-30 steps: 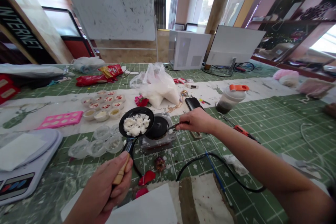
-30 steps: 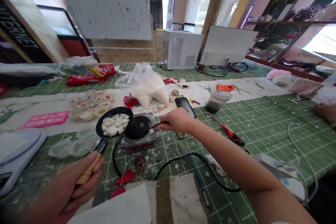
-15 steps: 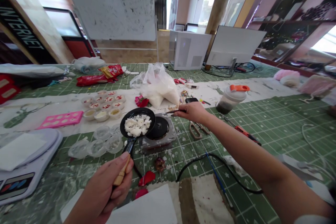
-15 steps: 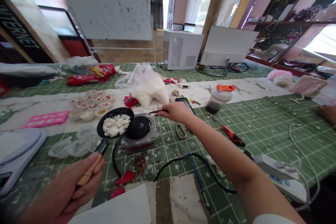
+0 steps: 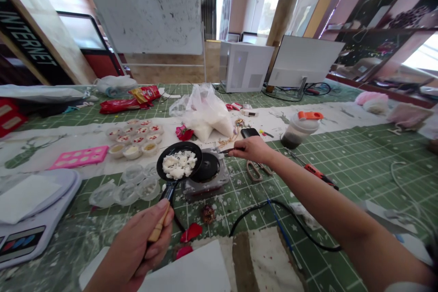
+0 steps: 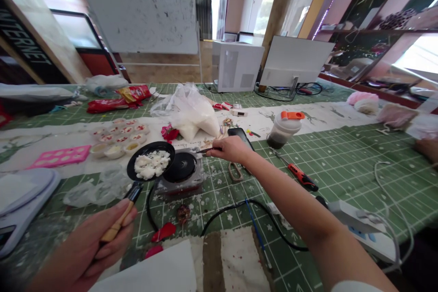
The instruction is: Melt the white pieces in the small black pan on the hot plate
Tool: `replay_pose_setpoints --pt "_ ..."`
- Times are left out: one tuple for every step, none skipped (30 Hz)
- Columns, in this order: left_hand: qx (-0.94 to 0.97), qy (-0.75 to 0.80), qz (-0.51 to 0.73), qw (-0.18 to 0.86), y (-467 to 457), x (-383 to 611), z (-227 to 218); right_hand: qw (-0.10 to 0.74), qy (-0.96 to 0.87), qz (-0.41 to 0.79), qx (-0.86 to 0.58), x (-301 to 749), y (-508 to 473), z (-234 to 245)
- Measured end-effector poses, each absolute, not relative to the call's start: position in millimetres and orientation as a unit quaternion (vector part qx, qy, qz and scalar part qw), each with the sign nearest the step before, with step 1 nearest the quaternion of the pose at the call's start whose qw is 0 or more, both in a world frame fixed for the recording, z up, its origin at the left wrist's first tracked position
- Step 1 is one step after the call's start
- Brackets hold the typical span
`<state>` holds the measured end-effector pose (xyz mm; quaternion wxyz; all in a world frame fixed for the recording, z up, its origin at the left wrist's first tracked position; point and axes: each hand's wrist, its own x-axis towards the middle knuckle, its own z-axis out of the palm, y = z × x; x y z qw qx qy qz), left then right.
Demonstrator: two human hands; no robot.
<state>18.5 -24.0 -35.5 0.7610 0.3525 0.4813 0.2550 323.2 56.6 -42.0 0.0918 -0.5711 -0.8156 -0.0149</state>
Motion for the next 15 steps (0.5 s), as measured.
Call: replay_pose_setpoints --pt "0.352 0.481 0.255 0.761 -24.0 18.7 -35.0 0.095 -0.818 -0.006 -0.568 324.0 52.0 -42.9" --pt "0.351 0.479 0.254 0.763 -24.2 19.0 -34.4 0.098 -0.82 0.003 -0.564 325.1 47.1 -43.2" --pt "0.35 0.479 0.254 0.764 -24.4 19.5 -33.6 0.099 -0.823 0.012 -0.559 326.4 42.3 -43.1" --pt "0.35 0.478 0.254 0.764 -24.6 20.0 -32.7 0.097 -0.827 0.02 -0.554 327.8 37.9 -42.6" --pt "0.35 0.478 0.253 0.765 -24.9 20.5 -31.9 0.094 -0.831 0.027 -0.548 329.1 34.2 -41.7" --pt "0.35 0.479 0.252 0.765 -25.3 21.1 -31.1 0.091 -0.833 0.035 -0.545 330.3 31.6 -40.5" --pt "0.35 0.48 0.25 0.765 -25.7 21.5 -30.6 0.089 -0.832 0.04 -0.546 331.0 30.1 -39.3" --pt "0.351 0.48 0.247 0.765 -26.2 21.8 -30.3 0.09 -0.827 0.044 -0.553 331.1 29.7 -38.3" --pt "0.353 0.48 0.245 0.765 -26.8 21.9 -30.4 0.094 -0.817 0.044 -0.566 330.3 30.2 -37.6" --pt "0.357 0.477 0.244 0.766 -27.5 21.8 -30.8 0.1 -0.804 0.042 -0.584 328.7 31.4 -37.4" --pt "0.36 0.471 0.243 0.768 -28.1 21.5 -31.5 0.107 -0.79 0.037 -0.603 326.2 32.9 -37.6" --pt "0.363 0.464 0.242 0.771 -28.8 21.1 -32.5 0.112 -0.776 0.031 -0.62 323.0 34.0 -38.3" --pt "0.366 0.456 0.241 0.774 -29.5 20.7 -33.6 0.114 -0.766 0.025 -0.632 319.6 34.6 -39.3" --pt "0.367 0.449 0.241 0.778 -30.2 20.4 -34.6 0.113 -0.76 0.021 -0.639 316.3 34.1 -40.4" --pt "0.367 0.442 0.24 0.782 -30.9 20.3 -35.5 0.112 -0.76 0.02 -0.64 313.5 32.6 -41.5"
